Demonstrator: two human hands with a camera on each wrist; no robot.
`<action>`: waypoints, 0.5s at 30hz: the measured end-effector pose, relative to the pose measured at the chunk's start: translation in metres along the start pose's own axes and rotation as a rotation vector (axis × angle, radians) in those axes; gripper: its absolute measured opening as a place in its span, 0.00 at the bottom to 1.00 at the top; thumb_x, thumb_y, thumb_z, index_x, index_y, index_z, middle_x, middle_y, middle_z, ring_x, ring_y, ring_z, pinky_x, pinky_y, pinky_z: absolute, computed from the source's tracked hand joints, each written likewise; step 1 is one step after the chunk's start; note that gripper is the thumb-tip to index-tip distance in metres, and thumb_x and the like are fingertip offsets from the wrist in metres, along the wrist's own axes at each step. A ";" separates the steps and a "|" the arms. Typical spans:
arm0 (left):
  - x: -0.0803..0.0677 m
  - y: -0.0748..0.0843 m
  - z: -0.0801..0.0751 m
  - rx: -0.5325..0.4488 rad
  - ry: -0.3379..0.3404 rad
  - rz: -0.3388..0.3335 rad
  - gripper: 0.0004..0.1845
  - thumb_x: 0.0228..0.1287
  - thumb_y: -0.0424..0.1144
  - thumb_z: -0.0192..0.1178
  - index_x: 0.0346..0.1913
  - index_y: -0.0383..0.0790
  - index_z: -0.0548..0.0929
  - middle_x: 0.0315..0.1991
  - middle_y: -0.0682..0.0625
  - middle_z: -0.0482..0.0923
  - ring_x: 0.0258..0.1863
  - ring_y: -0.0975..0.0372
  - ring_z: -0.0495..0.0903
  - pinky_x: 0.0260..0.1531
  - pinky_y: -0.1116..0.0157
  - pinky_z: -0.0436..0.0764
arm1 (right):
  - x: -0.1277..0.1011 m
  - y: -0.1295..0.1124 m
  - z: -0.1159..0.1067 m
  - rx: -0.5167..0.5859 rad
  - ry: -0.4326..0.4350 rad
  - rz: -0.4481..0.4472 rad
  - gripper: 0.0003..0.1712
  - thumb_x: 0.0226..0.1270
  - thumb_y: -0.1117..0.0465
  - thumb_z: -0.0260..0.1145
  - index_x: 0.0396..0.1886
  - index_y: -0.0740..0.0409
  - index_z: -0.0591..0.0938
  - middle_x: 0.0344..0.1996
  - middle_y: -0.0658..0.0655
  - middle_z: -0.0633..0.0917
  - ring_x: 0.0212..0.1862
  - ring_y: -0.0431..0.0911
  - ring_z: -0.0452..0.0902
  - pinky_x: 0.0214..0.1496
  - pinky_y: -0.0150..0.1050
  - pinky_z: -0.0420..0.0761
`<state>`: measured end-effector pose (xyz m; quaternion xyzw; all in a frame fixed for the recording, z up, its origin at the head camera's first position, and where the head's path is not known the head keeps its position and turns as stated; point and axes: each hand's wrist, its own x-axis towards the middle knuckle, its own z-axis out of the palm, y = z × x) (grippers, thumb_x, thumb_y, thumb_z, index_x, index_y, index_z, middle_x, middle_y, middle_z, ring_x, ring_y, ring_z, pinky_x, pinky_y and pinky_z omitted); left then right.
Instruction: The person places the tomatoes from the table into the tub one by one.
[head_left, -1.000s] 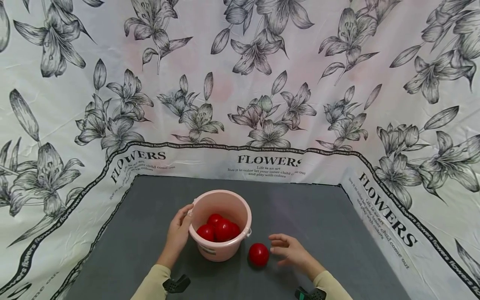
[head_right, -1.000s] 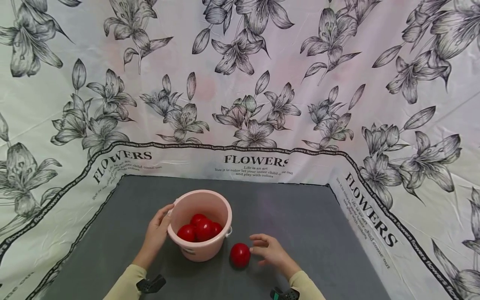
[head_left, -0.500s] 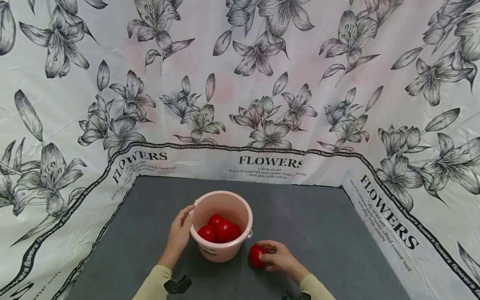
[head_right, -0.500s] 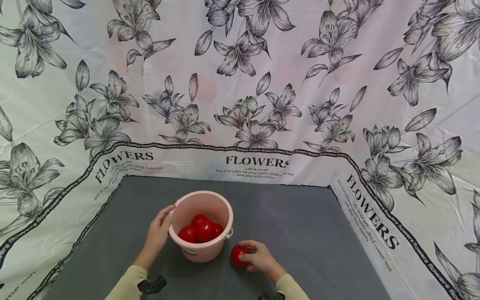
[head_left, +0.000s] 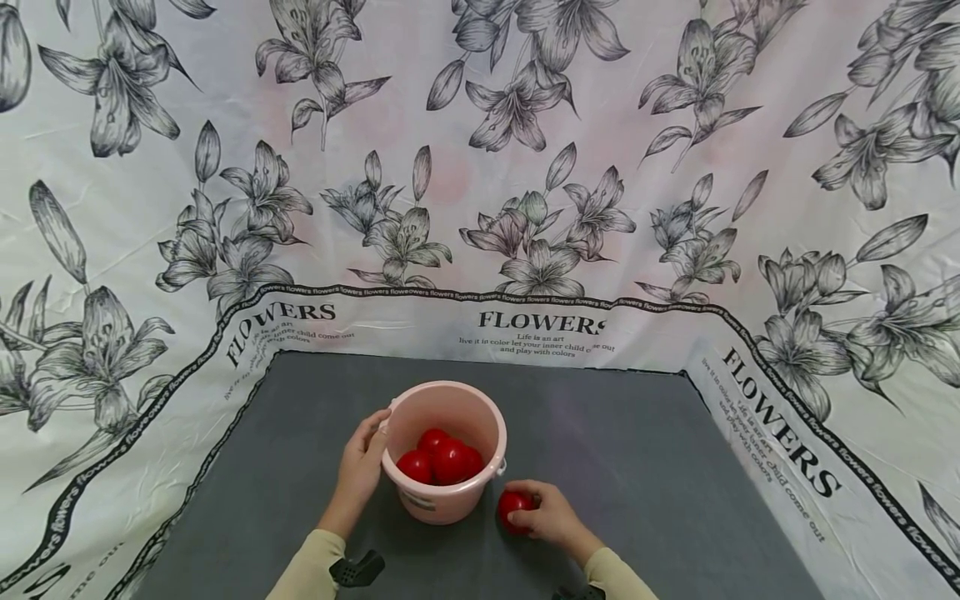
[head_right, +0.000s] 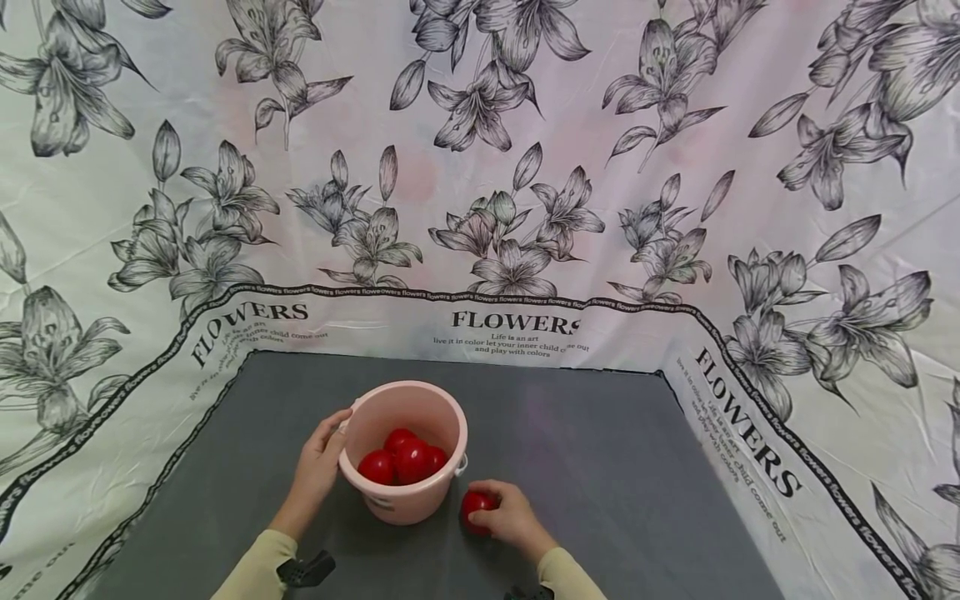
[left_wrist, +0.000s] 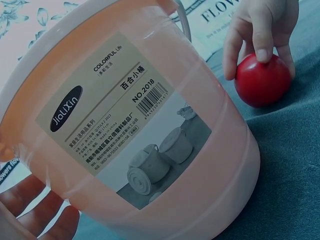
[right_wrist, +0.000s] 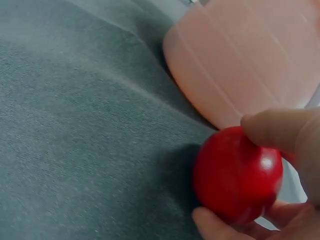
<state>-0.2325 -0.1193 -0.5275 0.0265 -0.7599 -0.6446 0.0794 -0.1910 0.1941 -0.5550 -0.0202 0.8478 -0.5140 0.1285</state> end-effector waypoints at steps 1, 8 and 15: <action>0.000 0.000 0.000 0.000 0.000 0.001 0.20 0.80 0.41 0.50 0.70 0.44 0.74 0.68 0.37 0.75 0.63 0.45 0.78 0.58 0.51 0.82 | 0.000 0.000 0.001 -0.011 0.012 -0.002 0.26 0.57 0.67 0.74 0.58 0.61 0.83 0.47 0.67 0.86 0.41 0.49 0.79 0.29 0.42 0.85; -0.001 0.000 -0.001 -0.001 -0.007 0.004 0.20 0.80 0.41 0.50 0.70 0.44 0.74 0.68 0.37 0.75 0.63 0.45 0.78 0.57 0.53 0.83 | 0.000 -0.002 0.003 -0.038 0.056 0.001 0.26 0.55 0.67 0.75 0.56 0.61 0.85 0.48 0.67 0.86 0.42 0.50 0.79 0.30 0.43 0.86; -0.002 0.002 -0.002 -0.020 -0.011 0.043 0.20 0.81 0.39 0.50 0.69 0.41 0.74 0.64 0.35 0.78 0.59 0.45 0.80 0.45 0.75 0.81 | -0.001 -0.005 0.003 0.006 0.043 0.024 0.25 0.55 0.69 0.74 0.55 0.63 0.84 0.47 0.67 0.86 0.43 0.49 0.80 0.32 0.45 0.88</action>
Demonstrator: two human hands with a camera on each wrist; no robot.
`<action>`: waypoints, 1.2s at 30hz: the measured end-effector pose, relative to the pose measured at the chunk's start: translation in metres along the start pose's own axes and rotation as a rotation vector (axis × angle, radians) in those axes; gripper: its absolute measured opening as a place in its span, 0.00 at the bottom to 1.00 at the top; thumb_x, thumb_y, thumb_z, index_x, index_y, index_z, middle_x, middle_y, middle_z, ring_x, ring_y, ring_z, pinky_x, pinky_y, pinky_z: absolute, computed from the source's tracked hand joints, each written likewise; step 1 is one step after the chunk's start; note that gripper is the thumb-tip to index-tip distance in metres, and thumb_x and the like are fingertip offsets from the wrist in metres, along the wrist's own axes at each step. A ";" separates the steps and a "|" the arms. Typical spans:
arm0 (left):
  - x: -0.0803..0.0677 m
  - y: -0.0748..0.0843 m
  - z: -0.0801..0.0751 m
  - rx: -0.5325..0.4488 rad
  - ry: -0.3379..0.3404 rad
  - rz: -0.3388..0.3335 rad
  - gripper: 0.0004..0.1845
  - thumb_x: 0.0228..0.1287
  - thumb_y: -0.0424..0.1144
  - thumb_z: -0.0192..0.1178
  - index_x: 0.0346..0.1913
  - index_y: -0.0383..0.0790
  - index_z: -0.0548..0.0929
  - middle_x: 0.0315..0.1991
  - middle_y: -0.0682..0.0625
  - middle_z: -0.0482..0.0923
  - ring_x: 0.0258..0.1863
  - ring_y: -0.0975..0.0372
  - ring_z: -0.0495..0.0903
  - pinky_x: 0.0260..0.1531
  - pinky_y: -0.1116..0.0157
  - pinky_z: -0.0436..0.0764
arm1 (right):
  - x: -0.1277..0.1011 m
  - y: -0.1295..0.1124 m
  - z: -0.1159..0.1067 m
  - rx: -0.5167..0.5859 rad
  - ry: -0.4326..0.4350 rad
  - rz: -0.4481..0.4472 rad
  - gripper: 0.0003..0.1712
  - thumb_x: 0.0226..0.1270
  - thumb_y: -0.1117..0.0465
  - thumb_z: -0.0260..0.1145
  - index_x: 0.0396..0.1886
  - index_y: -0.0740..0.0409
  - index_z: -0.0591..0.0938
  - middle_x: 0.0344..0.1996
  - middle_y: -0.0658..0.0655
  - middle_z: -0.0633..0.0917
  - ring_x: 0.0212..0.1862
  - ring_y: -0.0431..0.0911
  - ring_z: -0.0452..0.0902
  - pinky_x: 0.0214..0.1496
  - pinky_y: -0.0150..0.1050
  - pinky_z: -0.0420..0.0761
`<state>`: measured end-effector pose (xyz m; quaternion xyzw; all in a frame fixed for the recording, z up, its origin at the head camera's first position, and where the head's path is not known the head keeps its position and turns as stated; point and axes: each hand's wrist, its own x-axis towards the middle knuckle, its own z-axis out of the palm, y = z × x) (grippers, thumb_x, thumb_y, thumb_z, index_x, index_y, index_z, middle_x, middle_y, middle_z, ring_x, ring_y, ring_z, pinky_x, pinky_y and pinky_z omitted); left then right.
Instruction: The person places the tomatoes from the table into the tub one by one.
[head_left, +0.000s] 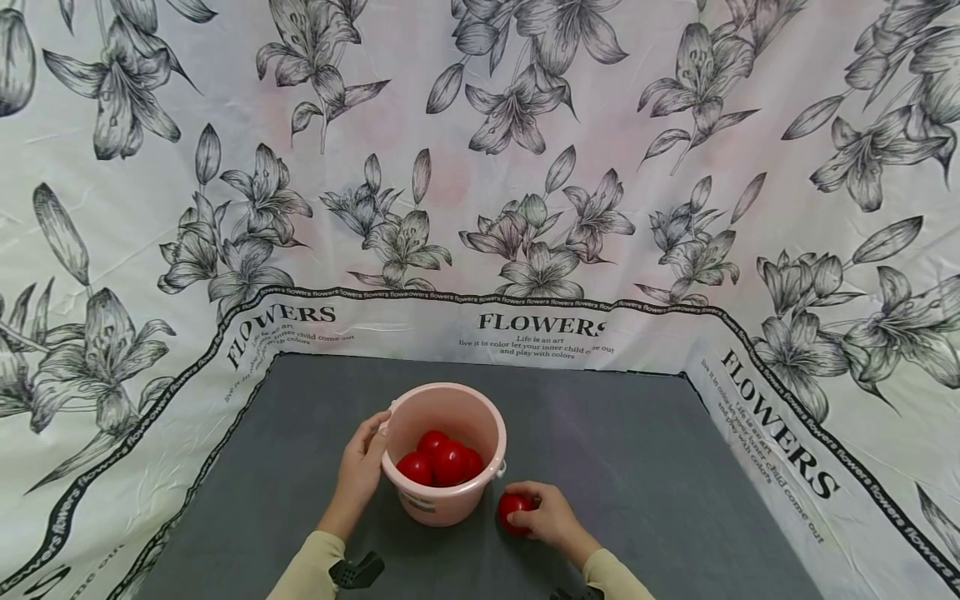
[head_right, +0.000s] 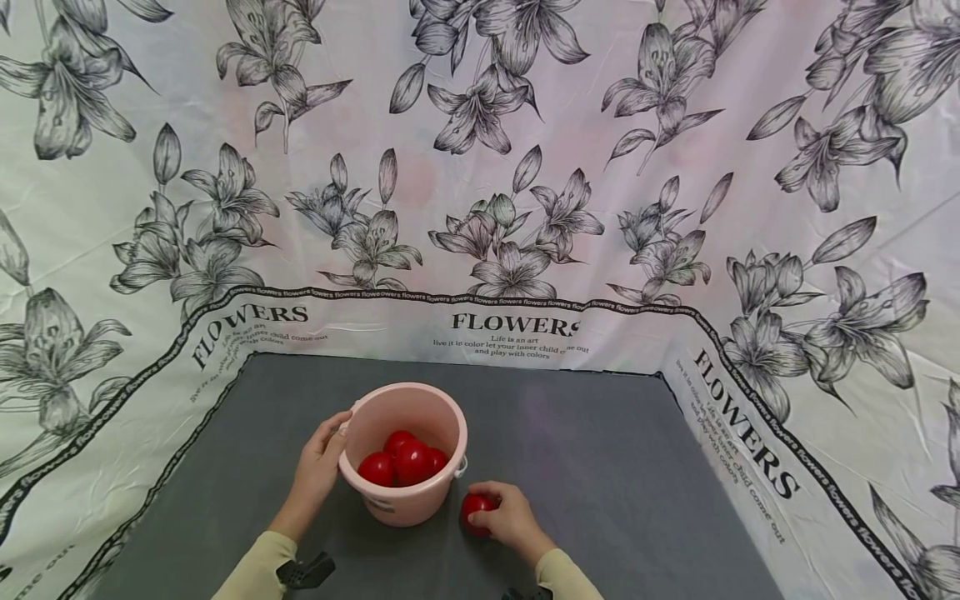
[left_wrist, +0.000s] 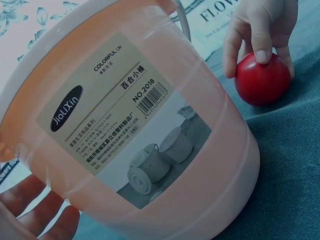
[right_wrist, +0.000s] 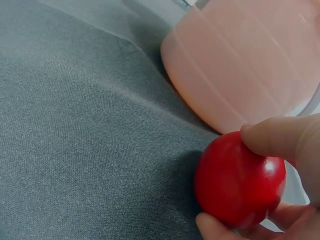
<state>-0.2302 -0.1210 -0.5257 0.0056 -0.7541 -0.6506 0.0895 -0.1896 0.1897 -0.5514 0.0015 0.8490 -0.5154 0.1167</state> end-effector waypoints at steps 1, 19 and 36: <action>0.000 0.000 0.000 -0.003 -0.002 0.007 0.20 0.81 0.39 0.49 0.70 0.40 0.74 0.64 0.34 0.78 0.59 0.45 0.80 0.44 0.77 0.79 | 0.000 0.000 0.000 0.009 -0.003 0.006 0.25 0.55 0.70 0.74 0.55 0.64 0.84 0.47 0.67 0.86 0.43 0.50 0.80 0.33 0.46 0.88; 0.000 -0.001 0.001 0.025 0.005 0.001 0.20 0.80 0.40 0.50 0.70 0.42 0.74 0.67 0.37 0.76 0.61 0.47 0.79 0.51 0.66 0.84 | 0.002 -0.003 -0.004 0.324 -0.101 0.087 0.27 0.65 0.65 0.68 0.63 0.69 0.77 0.53 0.66 0.84 0.42 0.50 0.84 0.36 0.51 0.89; 0.001 0.000 0.001 0.019 -0.002 0.003 0.21 0.81 0.39 0.49 0.71 0.39 0.73 0.68 0.36 0.76 0.62 0.47 0.79 0.49 0.72 0.82 | 0.006 -0.051 -0.070 0.356 -0.041 0.011 0.29 0.72 0.62 0.64 0.69 0.69 0.71 0.65 0.72 0.75 0.55 0.54 0.79 0.49 0.57 0.87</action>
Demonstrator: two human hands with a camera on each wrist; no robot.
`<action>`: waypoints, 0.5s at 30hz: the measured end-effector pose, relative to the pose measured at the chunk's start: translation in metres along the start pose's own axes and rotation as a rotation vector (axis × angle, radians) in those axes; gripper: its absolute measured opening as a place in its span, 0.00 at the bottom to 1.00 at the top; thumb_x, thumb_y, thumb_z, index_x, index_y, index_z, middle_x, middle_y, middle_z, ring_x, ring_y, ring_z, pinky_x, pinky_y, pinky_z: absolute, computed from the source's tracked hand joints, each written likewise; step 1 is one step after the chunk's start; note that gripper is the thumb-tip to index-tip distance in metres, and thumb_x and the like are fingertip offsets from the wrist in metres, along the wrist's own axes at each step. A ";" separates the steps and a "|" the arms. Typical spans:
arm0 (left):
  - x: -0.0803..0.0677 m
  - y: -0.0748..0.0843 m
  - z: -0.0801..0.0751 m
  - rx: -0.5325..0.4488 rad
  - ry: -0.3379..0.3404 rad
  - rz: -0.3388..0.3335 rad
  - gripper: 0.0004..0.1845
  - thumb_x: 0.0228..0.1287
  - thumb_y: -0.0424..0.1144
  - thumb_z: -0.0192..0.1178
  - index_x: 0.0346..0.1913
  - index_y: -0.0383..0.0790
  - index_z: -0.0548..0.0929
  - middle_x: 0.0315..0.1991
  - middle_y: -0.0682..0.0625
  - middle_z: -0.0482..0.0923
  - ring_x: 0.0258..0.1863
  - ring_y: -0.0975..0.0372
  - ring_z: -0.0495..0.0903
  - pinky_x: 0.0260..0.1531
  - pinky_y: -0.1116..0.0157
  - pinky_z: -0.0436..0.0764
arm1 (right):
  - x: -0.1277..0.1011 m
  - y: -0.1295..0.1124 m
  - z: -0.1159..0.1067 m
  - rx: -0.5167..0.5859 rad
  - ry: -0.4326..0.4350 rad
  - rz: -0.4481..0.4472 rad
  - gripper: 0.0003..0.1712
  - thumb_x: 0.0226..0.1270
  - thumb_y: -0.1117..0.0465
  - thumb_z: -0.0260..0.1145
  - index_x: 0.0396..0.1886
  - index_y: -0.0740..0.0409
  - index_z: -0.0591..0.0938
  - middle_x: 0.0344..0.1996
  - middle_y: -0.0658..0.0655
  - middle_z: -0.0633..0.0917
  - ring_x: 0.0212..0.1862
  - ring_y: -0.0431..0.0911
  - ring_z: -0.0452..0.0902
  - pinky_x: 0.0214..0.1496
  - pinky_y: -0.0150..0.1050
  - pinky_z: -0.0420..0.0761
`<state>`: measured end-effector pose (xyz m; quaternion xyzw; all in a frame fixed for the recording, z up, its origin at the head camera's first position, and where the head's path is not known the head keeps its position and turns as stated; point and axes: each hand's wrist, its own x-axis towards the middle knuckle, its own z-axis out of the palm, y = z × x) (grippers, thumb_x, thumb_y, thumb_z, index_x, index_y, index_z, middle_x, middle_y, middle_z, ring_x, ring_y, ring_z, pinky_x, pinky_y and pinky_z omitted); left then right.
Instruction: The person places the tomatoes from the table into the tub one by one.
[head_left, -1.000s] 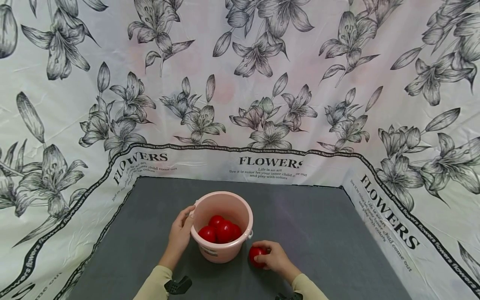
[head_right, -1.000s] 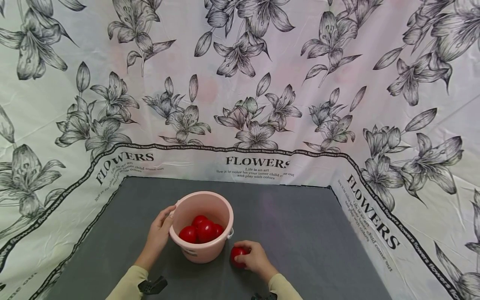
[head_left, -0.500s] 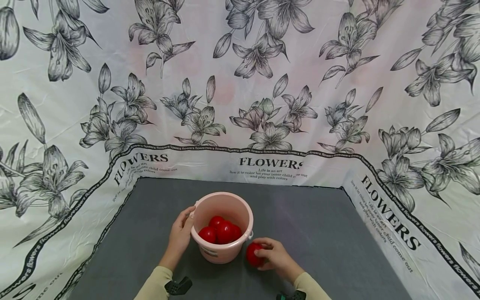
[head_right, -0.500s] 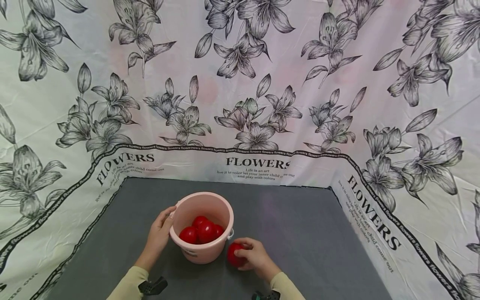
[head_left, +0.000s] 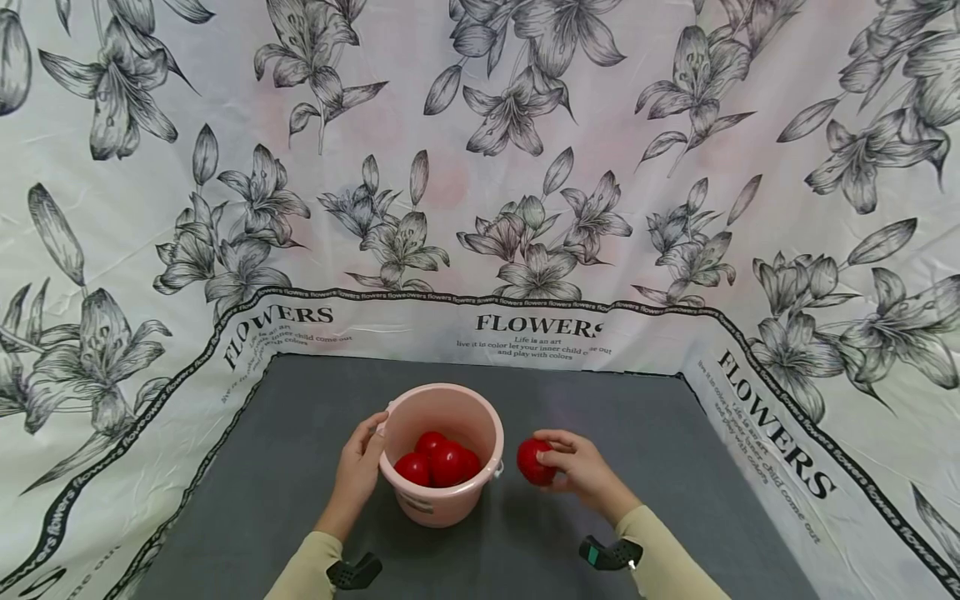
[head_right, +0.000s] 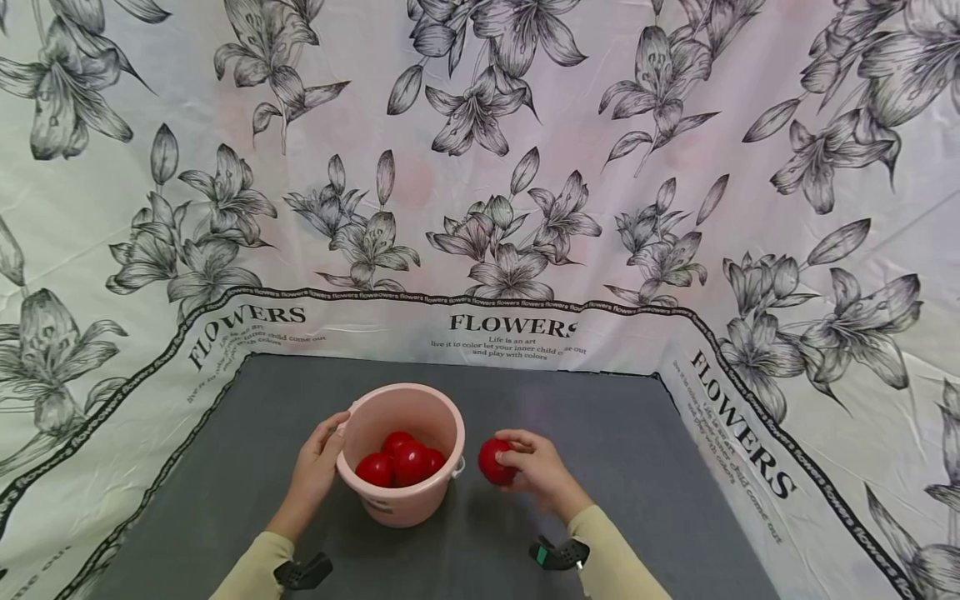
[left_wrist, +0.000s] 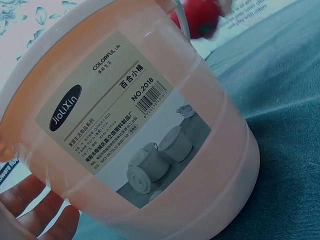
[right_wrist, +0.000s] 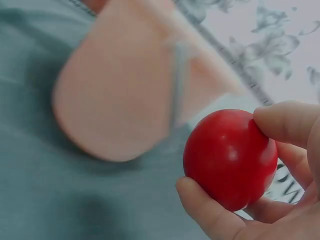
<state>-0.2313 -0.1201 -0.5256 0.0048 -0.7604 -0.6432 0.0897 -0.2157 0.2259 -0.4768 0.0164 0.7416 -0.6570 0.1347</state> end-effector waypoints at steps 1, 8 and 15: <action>0.000 0.000 0.000 0.002 -0.001 0.000 0.21 0.81 0.39 0.49 0.71 0.40 0.73 0.68 0.37 0.75 0.62 0.47 0.79 0.50 0.70 0.83 | 0.000 -0.008 -0.002 0.001 0.005 -0.006 0.29 0.72 0.62 0.63 0.69 0.68 0.71 0.66 0.73 0.74 0.56 0.55 0.78 0.50 0.57 0.86; -0.002 0.003 -0.001 0.007 -0.009 -0.005 0.21 0.81 0.40 0.48 0.71 0.40 0.72 0.68 0.35 0.75 0.62 0.46 0.79 0.55 0.58 0.84 | 0.008 -0.061 -0.006 0.009 -0.005 -0.036 0.29 0.74 0.65 0.60 0.71 0.67 0.69 0.71 0.73 0.68 0.63 0.61 0.73 0.55 0.59 0.84; -0.002 0.001 0.000 0.016 0.007 -0.008 0.21 0.81 0.41 0.49 0.70 0.41 0.73 0.67 0.37 0.76 0.60 0.46 0.79 0.53 0.60 0.85 | 0.019 -0.092 0.020 0.010 -0.062 -0.073 0.28 0.75 0.65 0.60 0.72 0.63 0.71 0.71 0.71 0.70 0.64 0.61 0.73 0.55 0.57 0.85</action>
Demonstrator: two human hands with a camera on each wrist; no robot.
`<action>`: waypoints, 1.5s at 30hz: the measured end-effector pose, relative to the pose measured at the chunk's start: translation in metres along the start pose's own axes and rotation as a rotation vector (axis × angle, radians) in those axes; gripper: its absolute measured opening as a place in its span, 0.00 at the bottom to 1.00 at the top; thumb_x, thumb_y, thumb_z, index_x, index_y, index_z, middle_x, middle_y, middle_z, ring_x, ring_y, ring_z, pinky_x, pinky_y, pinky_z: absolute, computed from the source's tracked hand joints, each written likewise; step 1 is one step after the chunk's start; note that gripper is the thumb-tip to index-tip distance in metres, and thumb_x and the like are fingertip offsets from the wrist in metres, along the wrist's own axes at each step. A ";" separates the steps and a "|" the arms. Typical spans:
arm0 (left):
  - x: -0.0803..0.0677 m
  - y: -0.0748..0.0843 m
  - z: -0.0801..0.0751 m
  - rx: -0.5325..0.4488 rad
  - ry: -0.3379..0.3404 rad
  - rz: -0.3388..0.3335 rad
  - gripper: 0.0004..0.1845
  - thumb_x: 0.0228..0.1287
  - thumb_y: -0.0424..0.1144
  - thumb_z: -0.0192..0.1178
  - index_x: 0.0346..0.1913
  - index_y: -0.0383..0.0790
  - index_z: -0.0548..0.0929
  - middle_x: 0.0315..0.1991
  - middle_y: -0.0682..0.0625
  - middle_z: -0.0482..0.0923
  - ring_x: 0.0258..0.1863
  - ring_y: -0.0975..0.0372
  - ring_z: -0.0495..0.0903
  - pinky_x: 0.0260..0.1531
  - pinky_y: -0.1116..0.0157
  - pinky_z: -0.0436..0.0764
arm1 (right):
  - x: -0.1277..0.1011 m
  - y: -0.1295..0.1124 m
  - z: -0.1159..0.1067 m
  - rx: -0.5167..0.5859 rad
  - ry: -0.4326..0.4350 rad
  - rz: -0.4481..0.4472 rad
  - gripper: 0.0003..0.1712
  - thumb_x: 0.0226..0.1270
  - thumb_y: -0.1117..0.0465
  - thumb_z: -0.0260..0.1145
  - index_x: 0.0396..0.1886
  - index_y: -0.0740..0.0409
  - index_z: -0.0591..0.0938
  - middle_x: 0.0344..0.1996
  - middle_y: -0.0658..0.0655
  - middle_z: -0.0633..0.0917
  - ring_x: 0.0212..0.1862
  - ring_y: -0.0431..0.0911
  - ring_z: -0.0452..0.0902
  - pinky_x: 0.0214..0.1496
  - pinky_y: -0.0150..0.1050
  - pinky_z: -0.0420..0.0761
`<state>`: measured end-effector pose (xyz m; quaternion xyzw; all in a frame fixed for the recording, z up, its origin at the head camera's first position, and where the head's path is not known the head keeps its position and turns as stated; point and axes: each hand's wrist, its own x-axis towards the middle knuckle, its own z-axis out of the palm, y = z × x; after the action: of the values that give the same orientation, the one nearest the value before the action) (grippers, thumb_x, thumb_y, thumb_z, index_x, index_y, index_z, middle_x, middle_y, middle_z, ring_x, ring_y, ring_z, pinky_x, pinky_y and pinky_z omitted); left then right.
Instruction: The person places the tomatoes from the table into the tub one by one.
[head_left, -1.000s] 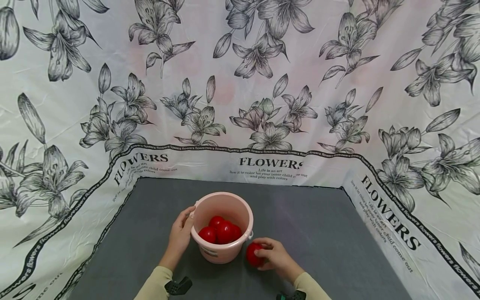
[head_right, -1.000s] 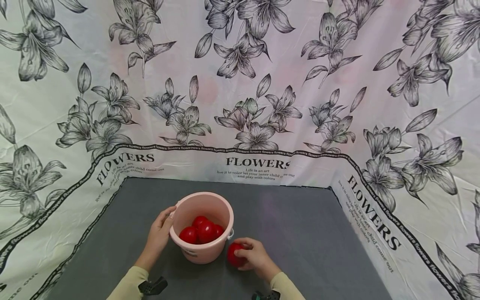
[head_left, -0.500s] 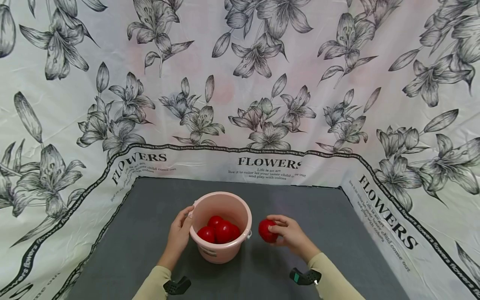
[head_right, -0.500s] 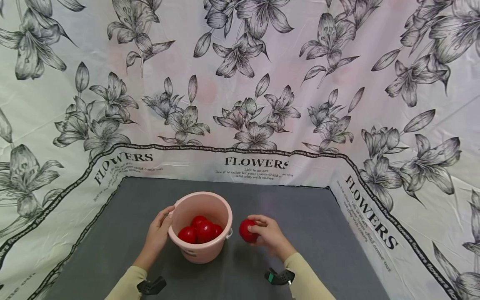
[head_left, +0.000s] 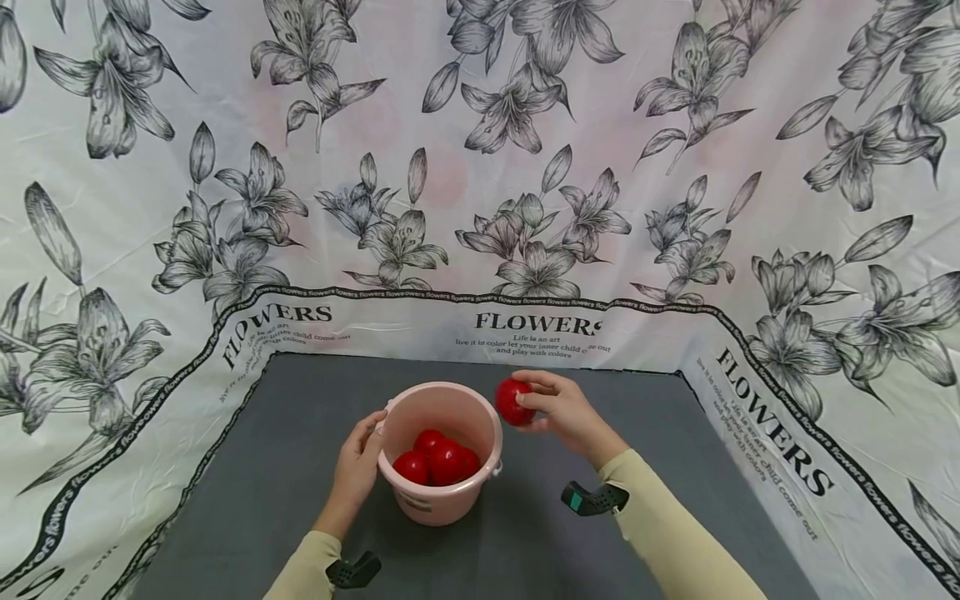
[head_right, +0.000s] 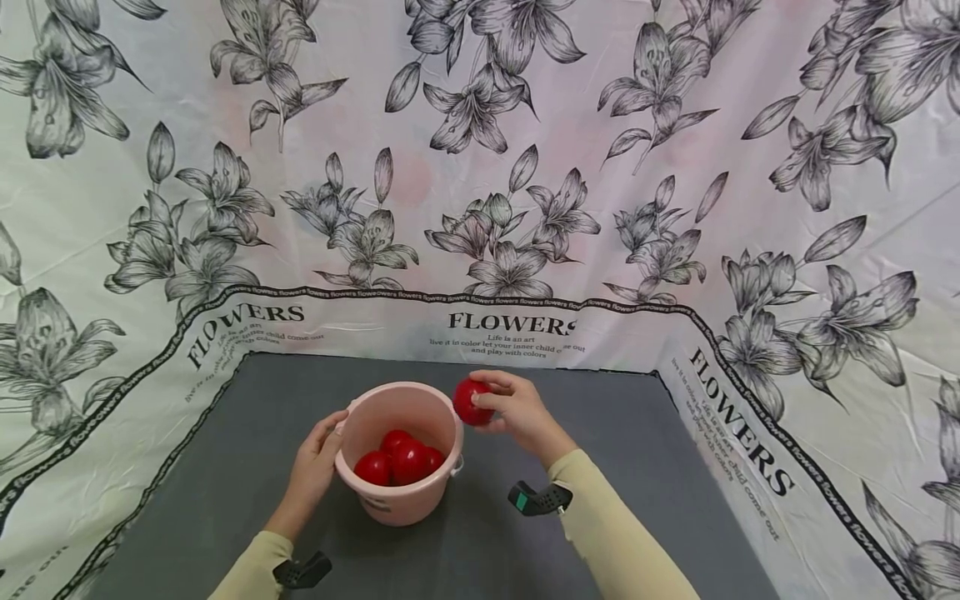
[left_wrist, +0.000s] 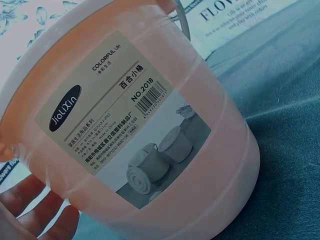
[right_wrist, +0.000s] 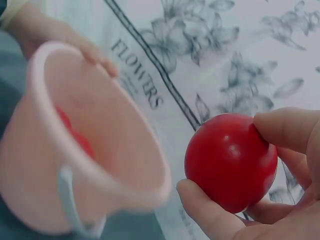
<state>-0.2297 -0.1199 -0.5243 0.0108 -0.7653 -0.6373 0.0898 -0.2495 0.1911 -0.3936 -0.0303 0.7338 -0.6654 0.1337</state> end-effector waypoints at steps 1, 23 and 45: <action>0.000 0.000 0.000 0.003 -0.001 -0.002 0.21 0.81 0.41 0.49 0.70 0.41 0.74 0.67 0.37 0.76 0.60 0.46 0.79 0.54 0.59 0.85 | 0.002 -0.002 0.005 0.000 -0.011 -0.004 0.28 0.75 0.65 0.60 0.72 0.63 0.71 0.70 0.71 0.71 0.64 0.62 0.74 0.55 0.56 0.85; 0.002 0.001 0.003 -0.009 -0.008 -0.042 0.21 0.80 0.45 0.51 0.70 0.45 0.74 0.68 0.38 0.75 0.62 0.44 0.79 0.56 0.52 0.84 | 0.024 0.019 0.095 -0.063 -0.265 0.059 0.25 0.71 0.66 0.64 0.66 0.64 0.77 0.63 0.66 0.80 0.52 0.53 0.82 0.44 0.54 0.88; 0.001 0.001 -0.001 -0.014 -0.003 -0.032 0.22 0.81 0.42 0.50 0.71 0.41 0.72 0.69 0.35 0.74 0.62 0.45 0.78 0.57 0.52 0.83 | 0.027 0.034 0.132 -0.501 -0.277 -0.110 0.20 0.63 0.64 0.72 0.56 0.53 0.88 0.49 0.54 0.89 0.46 0.46 0.76 0.46 0.42 0.85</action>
<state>-0.2307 -0.1204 -0.5235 0.0214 -0.7607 -0.6440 0.0784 -0.2393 0.0610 -0.4414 -0.1928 0.8472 -0.4594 0.1847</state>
